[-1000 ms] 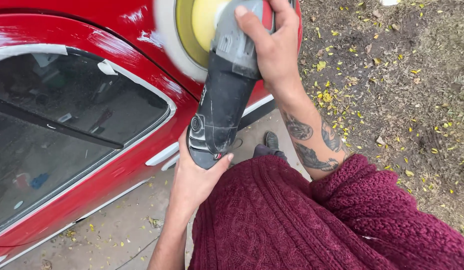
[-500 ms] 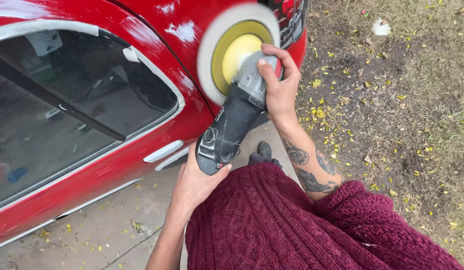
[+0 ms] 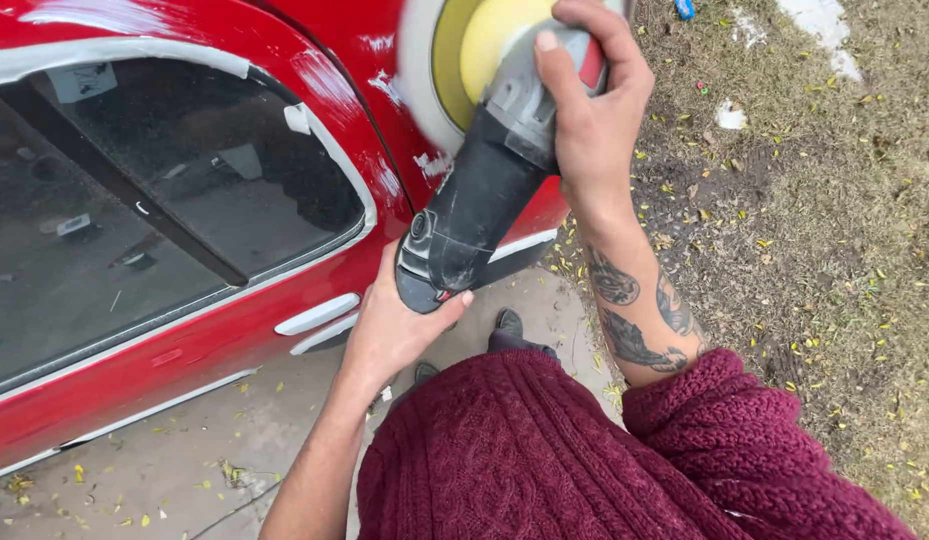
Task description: Polishing the exterior of a red car using a powered rotary polisher.
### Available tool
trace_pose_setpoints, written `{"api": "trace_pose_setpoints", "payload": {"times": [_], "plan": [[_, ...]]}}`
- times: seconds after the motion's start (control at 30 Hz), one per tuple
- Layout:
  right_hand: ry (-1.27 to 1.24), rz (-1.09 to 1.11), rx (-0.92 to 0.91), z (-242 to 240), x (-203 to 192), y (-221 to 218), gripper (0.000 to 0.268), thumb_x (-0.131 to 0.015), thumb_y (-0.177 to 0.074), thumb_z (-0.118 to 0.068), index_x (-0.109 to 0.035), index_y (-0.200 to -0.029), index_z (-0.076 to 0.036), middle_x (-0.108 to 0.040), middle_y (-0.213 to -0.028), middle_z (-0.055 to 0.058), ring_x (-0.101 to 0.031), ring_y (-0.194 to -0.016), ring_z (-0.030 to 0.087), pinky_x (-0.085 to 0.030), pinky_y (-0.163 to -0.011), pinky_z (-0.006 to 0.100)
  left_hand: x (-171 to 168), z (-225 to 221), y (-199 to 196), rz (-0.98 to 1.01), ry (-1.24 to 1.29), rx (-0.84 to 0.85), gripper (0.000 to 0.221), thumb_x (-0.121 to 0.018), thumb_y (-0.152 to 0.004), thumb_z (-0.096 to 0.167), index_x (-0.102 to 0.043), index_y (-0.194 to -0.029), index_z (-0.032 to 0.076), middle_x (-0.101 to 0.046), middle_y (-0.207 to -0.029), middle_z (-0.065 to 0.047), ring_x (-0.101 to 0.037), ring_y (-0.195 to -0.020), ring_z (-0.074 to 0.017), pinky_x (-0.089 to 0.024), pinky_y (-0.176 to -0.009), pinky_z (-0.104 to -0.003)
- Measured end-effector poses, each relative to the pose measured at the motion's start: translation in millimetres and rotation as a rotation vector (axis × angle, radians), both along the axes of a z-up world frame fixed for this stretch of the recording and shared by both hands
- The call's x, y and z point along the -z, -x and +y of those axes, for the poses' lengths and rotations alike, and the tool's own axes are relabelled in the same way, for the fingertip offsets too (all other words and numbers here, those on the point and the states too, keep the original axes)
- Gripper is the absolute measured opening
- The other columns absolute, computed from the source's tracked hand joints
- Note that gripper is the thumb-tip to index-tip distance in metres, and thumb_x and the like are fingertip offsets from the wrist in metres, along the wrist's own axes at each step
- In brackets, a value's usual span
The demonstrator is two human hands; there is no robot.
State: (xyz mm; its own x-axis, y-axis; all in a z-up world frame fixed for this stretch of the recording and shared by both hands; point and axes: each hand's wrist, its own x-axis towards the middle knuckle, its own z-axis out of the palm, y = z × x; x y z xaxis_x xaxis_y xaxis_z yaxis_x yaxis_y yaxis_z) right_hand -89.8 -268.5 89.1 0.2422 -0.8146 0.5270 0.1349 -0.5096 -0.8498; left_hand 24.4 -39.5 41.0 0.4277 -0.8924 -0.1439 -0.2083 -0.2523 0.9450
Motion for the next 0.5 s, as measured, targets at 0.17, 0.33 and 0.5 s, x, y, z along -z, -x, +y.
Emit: {"api": "trace_pose_setpoints", "payload": {"times": [0.17,0.33,0.5], "plan": [[0.010,0.022,-0.054,8.6,-17.4,-16.4,0.023,-0.077,-0.101,-0.015,-0.068,-0.116,0.000,-0.069,-0.110,0.005,-0.063,-0.103,0.013,-0.052,-0.098,0.028,-2.8,0.2,5.7,0.020,-0.007,-0.088,0.078,-0.087,-0.073,0.027,-0.048,-0.136,0.003,-0.074,-0.113,-0.013,-0.072,-0.104,-0.0202,-0.055,-0.093,-0.036],[0.112,-0.012,-0.122,19.5,9.6,-14.3,0.022,-0.075,-0.103,-0.011,-0.067,-0.121,0.000,-0.066,-0.120,0.010,-0.062,-0.117,0.016,-0.045,-0.112,0.029,5.6,13.7,2.3,-0.024,-0.117,-0.124,0.076,-0.086,-0.071,0.026,-0.049,-0.134,0.004,-0.075,-0.109,-0.011,-0.073,-0.101,-0.0192,-0.054,-0.091,-0.036],[-0.023,0.028,-0.045,38.4,48.0,3.0,0.022,-0.074,-0.096,-0.010,-0.068,-0.115,-0.001,-0.065,-0.136,0.015,-0.060,-0.132,0.025,-0.043,-0.120,0.038,25.3,31.7,6.9,0.021,-0.169,-0.059,0.079,-0.087,-0.068,0.026,-0.051,-0.135,0.006,-0.074,-0.113,-0.012,-0.072,-0.102,-0.0213,-0.055,-0.091,-0.037]]}}
